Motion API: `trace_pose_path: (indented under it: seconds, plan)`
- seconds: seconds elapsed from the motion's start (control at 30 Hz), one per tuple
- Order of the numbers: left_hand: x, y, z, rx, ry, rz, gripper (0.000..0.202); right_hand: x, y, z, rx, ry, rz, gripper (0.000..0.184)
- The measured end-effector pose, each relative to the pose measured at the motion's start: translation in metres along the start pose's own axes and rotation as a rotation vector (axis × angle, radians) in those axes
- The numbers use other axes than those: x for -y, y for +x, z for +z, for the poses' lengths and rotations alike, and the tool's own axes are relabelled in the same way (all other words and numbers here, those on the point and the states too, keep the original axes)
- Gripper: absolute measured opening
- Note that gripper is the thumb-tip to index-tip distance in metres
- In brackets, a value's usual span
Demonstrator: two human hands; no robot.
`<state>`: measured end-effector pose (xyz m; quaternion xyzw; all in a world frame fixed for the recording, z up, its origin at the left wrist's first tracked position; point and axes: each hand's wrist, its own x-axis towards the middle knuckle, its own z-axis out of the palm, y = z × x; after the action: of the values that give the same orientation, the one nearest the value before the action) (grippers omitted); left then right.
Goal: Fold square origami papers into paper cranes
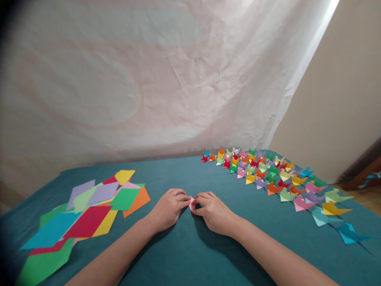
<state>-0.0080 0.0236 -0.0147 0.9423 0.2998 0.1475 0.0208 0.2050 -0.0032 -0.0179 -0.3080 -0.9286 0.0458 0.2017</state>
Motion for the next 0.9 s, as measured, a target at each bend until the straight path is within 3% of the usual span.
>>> trace_pose_path:
  seconds: [0.27, 0.4, 0.57, 0.9]
  plan:
    - [0.002, -0.003, 0.0, -0.028, -0.072, 0.003, 0.041, -0.005, -0.005, 0.005, -0.053, 0.059, -0.019, 0.035]
    - [0.006, -0.003, 0.003, -0.073, -0.136, 0.003, 0.034, -0.007, -0.006, 0.012, -0.118, 0.141, 0.019, 0.04]
    - [0.006, -0.003, 0.005, -0.102, -0.172, 0.003, 0.027, -0.011, -0.005, 0.019, -0.211, 0.163, 0.132, 0.034]
    - [0.005, -0.001, 0.004, -0.094, -0.191, -0.027, 0.021, -0.018, 0.0, 0.024, -0.217, 0.158, 0.211, 0.021]
